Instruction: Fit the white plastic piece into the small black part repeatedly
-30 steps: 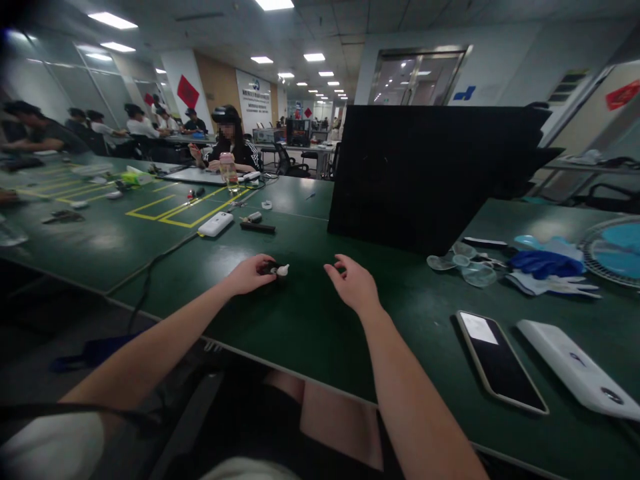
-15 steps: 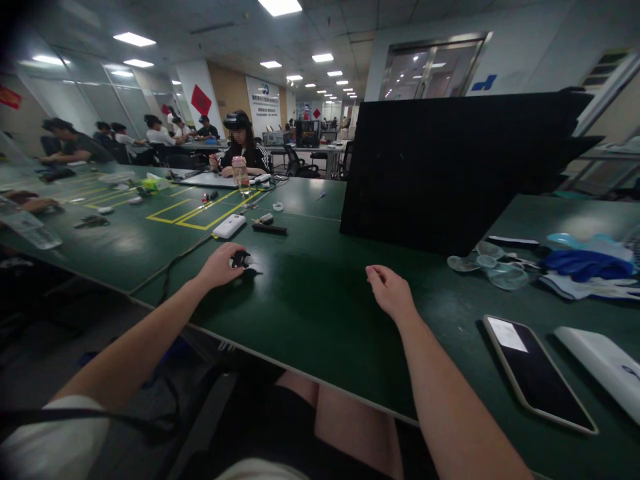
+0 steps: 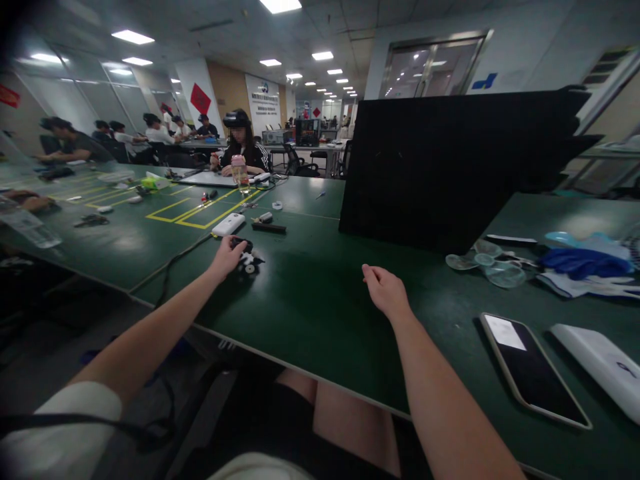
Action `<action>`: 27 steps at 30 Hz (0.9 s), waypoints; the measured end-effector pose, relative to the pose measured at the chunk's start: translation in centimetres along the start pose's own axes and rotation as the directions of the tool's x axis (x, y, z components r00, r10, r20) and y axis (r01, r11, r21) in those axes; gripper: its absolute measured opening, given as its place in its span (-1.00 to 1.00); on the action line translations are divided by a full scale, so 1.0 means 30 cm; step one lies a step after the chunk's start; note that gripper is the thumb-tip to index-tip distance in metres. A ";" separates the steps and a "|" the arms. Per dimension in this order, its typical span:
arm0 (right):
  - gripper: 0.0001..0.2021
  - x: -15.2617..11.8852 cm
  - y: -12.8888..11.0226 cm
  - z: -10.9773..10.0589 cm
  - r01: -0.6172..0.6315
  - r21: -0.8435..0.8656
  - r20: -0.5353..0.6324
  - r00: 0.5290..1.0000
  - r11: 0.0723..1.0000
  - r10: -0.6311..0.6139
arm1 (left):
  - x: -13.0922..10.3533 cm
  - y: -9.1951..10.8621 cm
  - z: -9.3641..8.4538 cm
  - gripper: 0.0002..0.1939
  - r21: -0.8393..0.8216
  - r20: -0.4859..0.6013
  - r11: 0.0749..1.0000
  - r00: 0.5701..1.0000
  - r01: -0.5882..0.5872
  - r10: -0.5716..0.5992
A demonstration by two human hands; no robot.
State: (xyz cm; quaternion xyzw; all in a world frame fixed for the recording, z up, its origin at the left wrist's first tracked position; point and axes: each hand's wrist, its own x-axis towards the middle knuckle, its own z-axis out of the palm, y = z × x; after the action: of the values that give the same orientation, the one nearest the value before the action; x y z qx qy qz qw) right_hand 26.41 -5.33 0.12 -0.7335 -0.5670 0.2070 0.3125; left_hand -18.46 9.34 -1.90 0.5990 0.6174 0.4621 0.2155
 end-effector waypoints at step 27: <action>-0.16 0.014 0.026 -0.042 -0.060 0.259 -0.273 0.953 0.964 0.133 | -0.552 0.630 0.604 -0.49 -0.259 0.627 0.811 0.548 -0.525 0.554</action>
State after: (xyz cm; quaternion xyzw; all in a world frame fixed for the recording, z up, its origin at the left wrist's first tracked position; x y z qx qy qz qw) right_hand 27.91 -5.32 0.52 -0.7380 -0.4482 0.1824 0.4703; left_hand 9.76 -3.29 0.31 0.8797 0.2715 0.2674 0.2845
